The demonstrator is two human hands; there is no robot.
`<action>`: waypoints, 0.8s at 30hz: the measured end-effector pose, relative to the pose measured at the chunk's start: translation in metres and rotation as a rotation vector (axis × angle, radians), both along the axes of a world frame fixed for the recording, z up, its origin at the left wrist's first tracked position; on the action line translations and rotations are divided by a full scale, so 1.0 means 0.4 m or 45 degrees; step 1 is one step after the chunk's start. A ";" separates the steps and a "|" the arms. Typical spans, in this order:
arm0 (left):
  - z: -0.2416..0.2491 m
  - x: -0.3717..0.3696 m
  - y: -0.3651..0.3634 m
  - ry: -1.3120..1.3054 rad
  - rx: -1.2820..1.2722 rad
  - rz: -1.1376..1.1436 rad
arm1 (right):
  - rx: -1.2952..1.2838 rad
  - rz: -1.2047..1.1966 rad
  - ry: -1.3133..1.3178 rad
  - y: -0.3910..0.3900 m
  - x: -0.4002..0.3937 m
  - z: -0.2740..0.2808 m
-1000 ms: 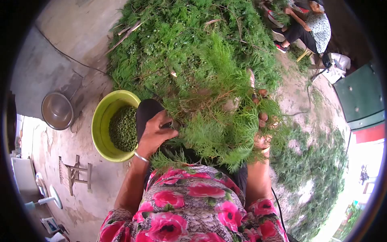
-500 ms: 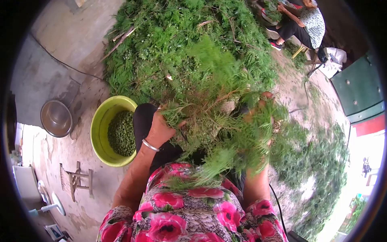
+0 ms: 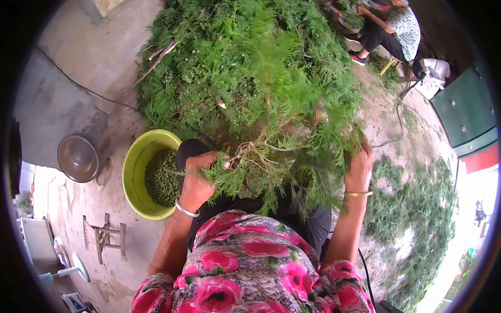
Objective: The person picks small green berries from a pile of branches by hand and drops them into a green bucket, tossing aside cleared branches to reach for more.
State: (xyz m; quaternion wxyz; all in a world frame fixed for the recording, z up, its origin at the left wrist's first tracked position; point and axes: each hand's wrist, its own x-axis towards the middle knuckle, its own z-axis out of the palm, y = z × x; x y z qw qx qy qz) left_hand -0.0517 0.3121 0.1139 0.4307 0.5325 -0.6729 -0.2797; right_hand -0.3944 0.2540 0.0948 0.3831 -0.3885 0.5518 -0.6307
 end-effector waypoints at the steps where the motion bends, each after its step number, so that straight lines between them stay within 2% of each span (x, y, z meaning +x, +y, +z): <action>1: 0.001 0.000 0.001 -0.049 -0.051 0.036 | 0.003 0.003 -0.003 0.015 0.037 0.045; 3: -0.013 -0.015 0.005 -0.015 -0.066 0.150 | -0.075 -0.283 0.645 0.045 0.092 0.112; 4: -0.019 -0.025 0.008 0.023 -0.086 0.261 | -0.194 -0.188 0.546 0.070 0.146 0.137; 5: -0.021 -0.034 0.009 0.027 -0.086 0.249 | -0.202 0.024 0.398 0.092 0.179 0.132; 7: -0.023 -0.049 0.015 -0.031 -0.033 0.430 | 0.022 0.460 0.203 0.136 0.258 0.140; 8: -0.033 -0.053 0.014 0.015 -0.074 0.453 | 0.050 0.633 0.317 0.155 0.291 0.139; 9: -0.043 -0.057 0.014 0.014 -0.077 0.453 | 0.076 0.792 0.274 0.167 0.320 0.135; 13: -0.074 -0.070 0.013 0.094 -0.242 0.620 | 0.322 0.974 -0.099 0.186 0.424 0.122; 17: -0.059 -0.074 0.026 0.164 -0.186 0.655 | 0.345 0.858 0.074 0.160 0.447 0.096; 19: -0.052 -0.071 0.031 0.173 -0.173 0.656 | 0.289 0.834 0.221 0.164 0.432 0.084; 20: -0.048 -0.069 0.035 0.214 -0.109 0.662 | 0.143 0.756 0.432 0.164 0.416 0.026; 21: -0.047 -0.067 0.039 0.257 -0.043 0.665 | 0.150 0.748 0.435 0.165 0.405 0.025; 23: -0.051 -0.063 0.044 0.306 -0.021 0.649 | -0.060 0.411 0.668 0.161 0.388 0.025; 24: -0.052 -0.059 0.047 0.350 -0.005 0.640 | -0.024 0.337 0.676 0.157 0.377 0.026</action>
